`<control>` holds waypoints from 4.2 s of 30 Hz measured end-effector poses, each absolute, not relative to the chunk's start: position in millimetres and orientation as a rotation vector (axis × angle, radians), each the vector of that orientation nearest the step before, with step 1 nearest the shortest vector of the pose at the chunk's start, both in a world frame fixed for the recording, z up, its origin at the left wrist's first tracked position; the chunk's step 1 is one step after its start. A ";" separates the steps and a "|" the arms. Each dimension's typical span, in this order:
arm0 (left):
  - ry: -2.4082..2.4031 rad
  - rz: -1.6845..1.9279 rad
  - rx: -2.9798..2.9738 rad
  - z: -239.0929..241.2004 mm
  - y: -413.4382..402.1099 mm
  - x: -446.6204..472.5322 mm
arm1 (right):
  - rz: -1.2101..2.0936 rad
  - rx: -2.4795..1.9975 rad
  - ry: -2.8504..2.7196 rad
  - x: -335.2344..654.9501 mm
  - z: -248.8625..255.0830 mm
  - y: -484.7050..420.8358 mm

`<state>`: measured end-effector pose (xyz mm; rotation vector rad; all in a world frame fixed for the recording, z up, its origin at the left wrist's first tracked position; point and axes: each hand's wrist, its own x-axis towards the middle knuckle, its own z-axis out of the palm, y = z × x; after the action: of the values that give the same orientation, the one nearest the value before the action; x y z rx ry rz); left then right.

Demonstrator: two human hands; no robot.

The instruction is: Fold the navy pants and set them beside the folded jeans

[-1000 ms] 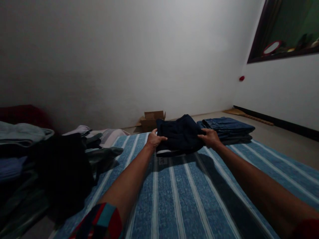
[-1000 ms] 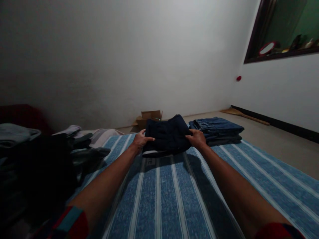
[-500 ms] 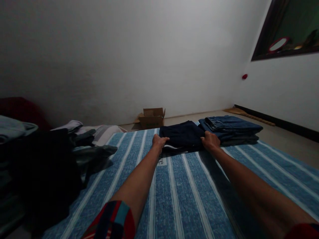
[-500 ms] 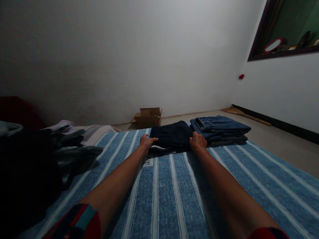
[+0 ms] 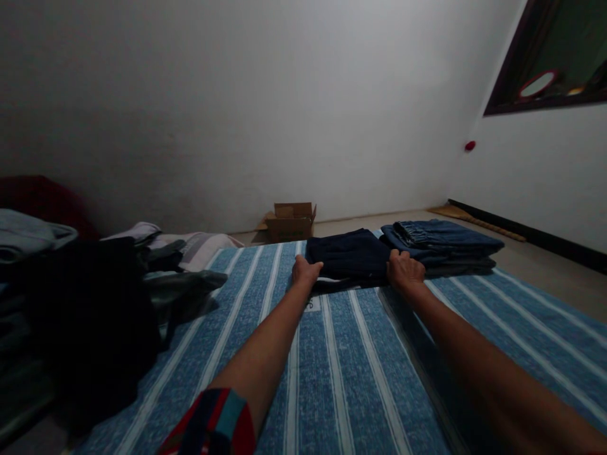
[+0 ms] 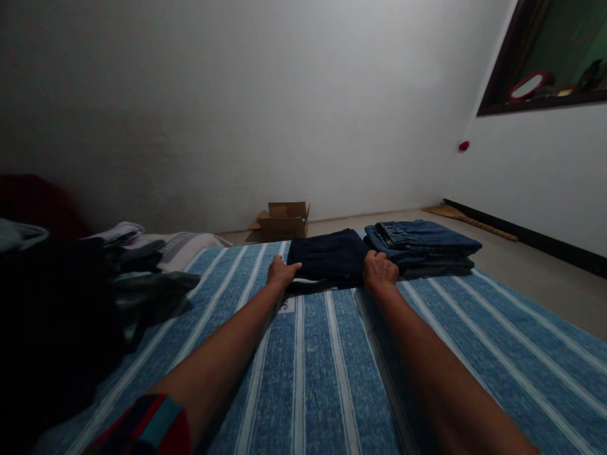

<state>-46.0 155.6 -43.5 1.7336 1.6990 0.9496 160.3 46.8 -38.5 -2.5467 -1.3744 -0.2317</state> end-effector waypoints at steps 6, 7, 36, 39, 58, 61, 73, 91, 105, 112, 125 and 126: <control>1.419 0.872 2.279 -39.8 132.4 -31.8 | -0.418 -2.357 -1.617 137.2 -32.6 45.6; 1.377 0.819 2.337 -43.2 130.7 -30.9 | -0.416 -2.330 -1.662 136.8 -36.2 46.8; 1.365 0.452 2.632 -74.9 122.6 -48.8 | -0.346 -2.395 -1.664 141.5 -95.6 57.2; 1.458 0.455 2.630 -73.6 113.9 -42.1 | -0.338 -2.402 -1.648 134.3 -90.9 53.4; 1.408 0.194 2.652 -37.0 44.5 -72.2 | -0.086 -2.140 -2.067 65.5 -50.3 -35.1; 1.374 0.169 2.658 -42.4 7.2 -91.9 | -0.029 -2.049 -2.135 40.0 -57.0 -68.6; 1.424 0.196 2.526 -64.2 -127.8 -188.8 | 0.224 -1.709 -2.325 -50.1 -78.2 -154.7; 1.310 0.686 2.255 -82.4 -154.2 -257.5 | -0.177 -1.446 -2.128 -86.3 -129.9 -203.4; 1.600 1.143 1.581 -54.3 -130.4 -322.3 | -0.157 -1.486 -2.199 -75.3 -143.8 -196.5; 1.597 1.339 1.176 -44.5 -124.4 -347.0 | -0.171 -1.464 -2.179 -75.5 -143.0 -198.2; 1.554 1.868 0.666 43.7 -90.1 -404.7 | -0.213 -1.455 -2.172 -78.0 -143.9 -200.0; 1.554 1.895 0.623 53.5 -85.1 -411.5 | -0.217 -1.449 -2.171 -77.7 -145.5 -199.1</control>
<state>-411.5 -85.1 53.5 0.6231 1.5535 1.8947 -77.7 -199.1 -145.5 -1.4492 -2.1707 -0.2172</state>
